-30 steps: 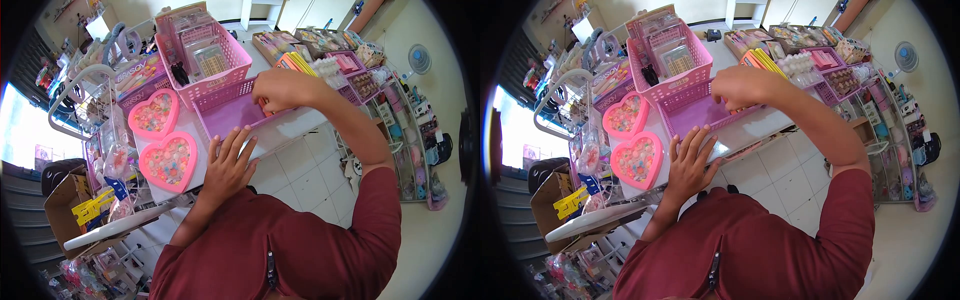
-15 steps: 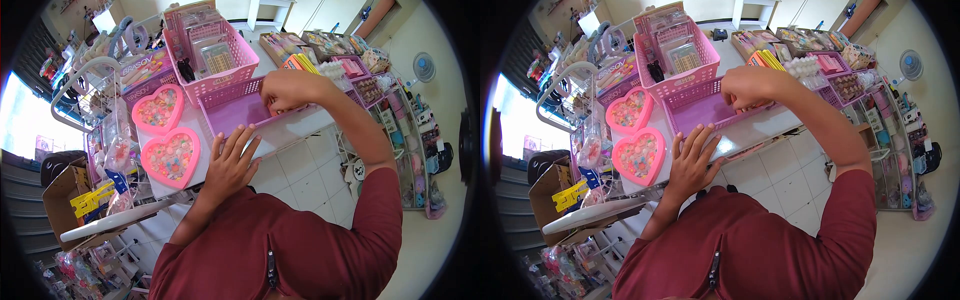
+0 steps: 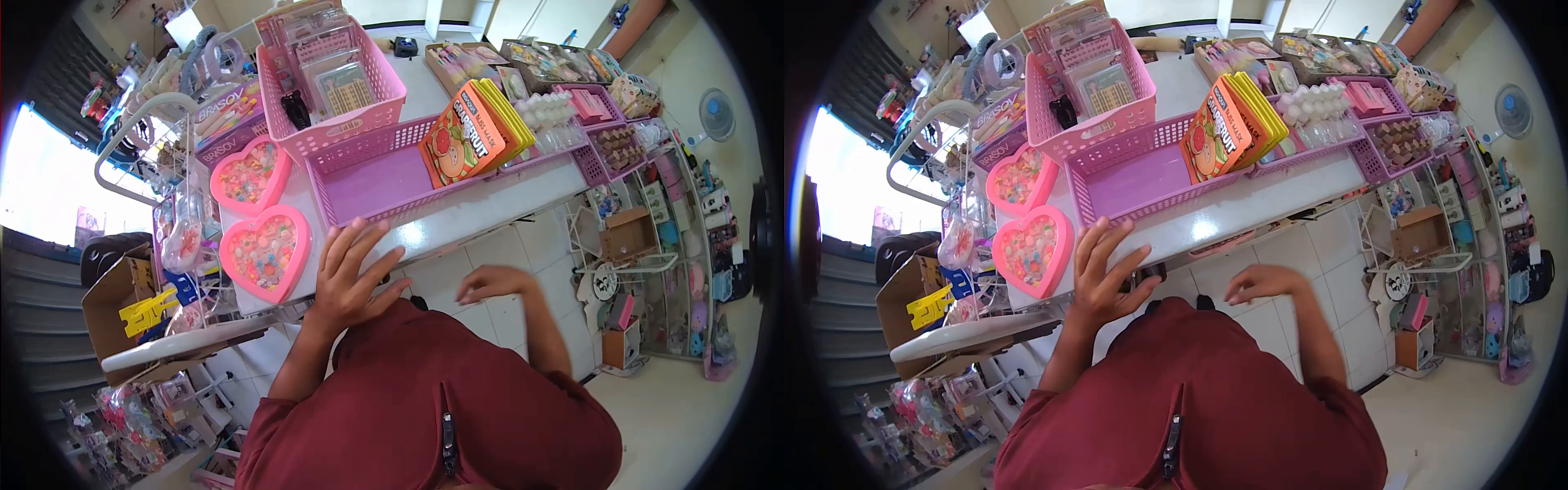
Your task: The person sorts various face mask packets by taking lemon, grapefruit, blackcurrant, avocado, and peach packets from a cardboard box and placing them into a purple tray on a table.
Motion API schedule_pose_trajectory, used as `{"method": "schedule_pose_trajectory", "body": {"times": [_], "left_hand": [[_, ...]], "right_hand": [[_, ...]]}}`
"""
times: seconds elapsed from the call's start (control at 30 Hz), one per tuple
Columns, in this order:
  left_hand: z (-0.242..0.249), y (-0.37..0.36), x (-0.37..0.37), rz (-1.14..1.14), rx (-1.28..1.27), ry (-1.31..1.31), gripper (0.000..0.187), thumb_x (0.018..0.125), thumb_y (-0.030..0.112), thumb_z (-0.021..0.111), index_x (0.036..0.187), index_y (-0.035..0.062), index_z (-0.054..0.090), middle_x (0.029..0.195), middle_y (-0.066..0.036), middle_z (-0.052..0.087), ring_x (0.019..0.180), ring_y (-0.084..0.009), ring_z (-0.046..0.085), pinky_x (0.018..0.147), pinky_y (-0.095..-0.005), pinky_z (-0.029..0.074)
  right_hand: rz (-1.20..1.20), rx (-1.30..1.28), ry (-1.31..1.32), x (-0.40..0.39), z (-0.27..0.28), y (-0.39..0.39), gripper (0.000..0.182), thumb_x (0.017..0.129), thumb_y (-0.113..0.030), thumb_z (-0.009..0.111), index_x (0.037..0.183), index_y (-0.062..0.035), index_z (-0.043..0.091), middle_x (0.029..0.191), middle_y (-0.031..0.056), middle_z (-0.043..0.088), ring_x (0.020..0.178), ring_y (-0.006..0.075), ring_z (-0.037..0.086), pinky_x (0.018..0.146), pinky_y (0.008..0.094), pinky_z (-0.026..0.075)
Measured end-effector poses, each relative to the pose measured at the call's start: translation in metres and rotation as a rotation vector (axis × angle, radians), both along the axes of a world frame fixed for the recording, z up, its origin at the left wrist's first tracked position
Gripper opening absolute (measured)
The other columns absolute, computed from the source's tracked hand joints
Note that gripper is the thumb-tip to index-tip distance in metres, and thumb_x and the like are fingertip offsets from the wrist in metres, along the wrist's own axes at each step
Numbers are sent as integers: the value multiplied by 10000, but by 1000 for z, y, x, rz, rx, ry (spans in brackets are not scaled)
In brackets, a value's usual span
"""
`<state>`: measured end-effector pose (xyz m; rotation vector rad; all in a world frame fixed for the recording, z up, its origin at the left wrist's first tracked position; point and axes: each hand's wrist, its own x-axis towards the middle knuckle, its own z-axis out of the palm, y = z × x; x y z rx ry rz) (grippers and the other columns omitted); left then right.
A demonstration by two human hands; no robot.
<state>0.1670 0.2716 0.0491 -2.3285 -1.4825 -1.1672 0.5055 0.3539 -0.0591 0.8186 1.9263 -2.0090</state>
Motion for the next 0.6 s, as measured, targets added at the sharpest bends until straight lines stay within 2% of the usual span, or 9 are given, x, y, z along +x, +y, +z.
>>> {"method": "schedule_pose_trajectory", "body": {"times": [0.1, 0.13, 0.17, 0.2, 0.27, 0.4, 0.47, 0.5, 0.6], "left_hand": [[-1, -14, 5, -362, -179, -176, 393, 827, 221, 827, 1177, 91, 701, 1210, -113, 687, 1031, -324, 706, 859, -446, 569], [-1, -21, 13, -341, -185, -170, 393, 827, 221, 827, 1177, 91, 701, 1210, -113, 687, 1031, -324, 706, 859, -446, 569], [-3, -29, 23, -449, -596, -306, 392, 870, 220, 791, 1214, 72, 678, 1220, -134, 677, 1062, -315, 693, 888, -427, 555], [-5, -39, 31, -542, -1003, -452, 392, 912, 219, 754, 1252, 52, 654, 1230, -155, 667, 1092, -305, 680, 918, -408, 541], [-63, -61, 35, -517, -1280, -478, 412, 1003, 253, 647, 1341, 21, 595, 1281, -168, 648, 1164, -273, 646, 987, -364, 505], [-214, -178, 11, 241, -1382, -1008, 530, 1032, 400, 564, 1372, -6, 581, 1270, -184, 668, 1200, -314, 631, 1051, -377, 469], [-281, -262, -23, 707, -1437, -1027, 589, 1009, 430, 579, 1368, -37, 578, 1301, -231, 656, 1223, -333, 628, 1043, -392, 473], [-348, -339, -43, 898, -1370, -809, 574, 976, 434, 595, 1286, -48, 642, 1261, -255, 679, 1199, -360, 644, 1026, -413, 482], [-370, -481, -60, 1282, -1606, -869, 546, 883, 475, 609, 965, -44, 757, 978, -253, 743, 939, -377, 724, 879, -444, 548]], "right_hand": [[-295, 113, -74, -11, -197, -71, 458, 977, -402, 658, 1249, -35, 692, 1201, 122, 722, 1065, 249, 676, 932, 375, 531], [-108, 197, -101, -6, -273, -96, 468, 997, -408, 613, 1287, -47, 674, 1322, 133, 673, 1220, 288, 616, 1038, 390, 472], [-43, 37, -5, -6, -339, -126, 493, 1028, -432, 538, 1311, -49, 663, 1389, 152, 631, 1290, 305, 573, 1097, 390, 422], [-191, -184, -168, -9, -298, -124, 513, 1042, -440, 496, 1341, -49, 643, 1417, 157, 612, 1318, 308, 553, 1121, 396, 398], [-285, -386, -325, -10, -265, -104, 534, 1057, -447, 454, 1370, -49, 622, 1444, 161, 592, 1345, 311, 532, 1144, 403, 374], [372, 26, -262, 26, -367, -95, 596, 1016, -514, 481, 1464, -129, 561, 1449, 103, 590, 1318, 310, 543, 1109, 428, 429], [456, -131, -645, 15, -322, -79, 602, 979, -563, 512, 1480, -231, 552, 1476, 76, 559, 1296, 323, 557, 1004, 508, 499], [526, -135, -650, 11, -324, -75, 591, 975, -566, 515, 1482, -264, 545, 1487, 68, 546, 1283, 322, 568, 954, 530, 517], [709, -97, -755, -17, -313, -65, 554, 997, -452, 517, 1521, -275, 489, 1523, 36, 491, 1326, 297, 540, 1004, 545, 494]]}}
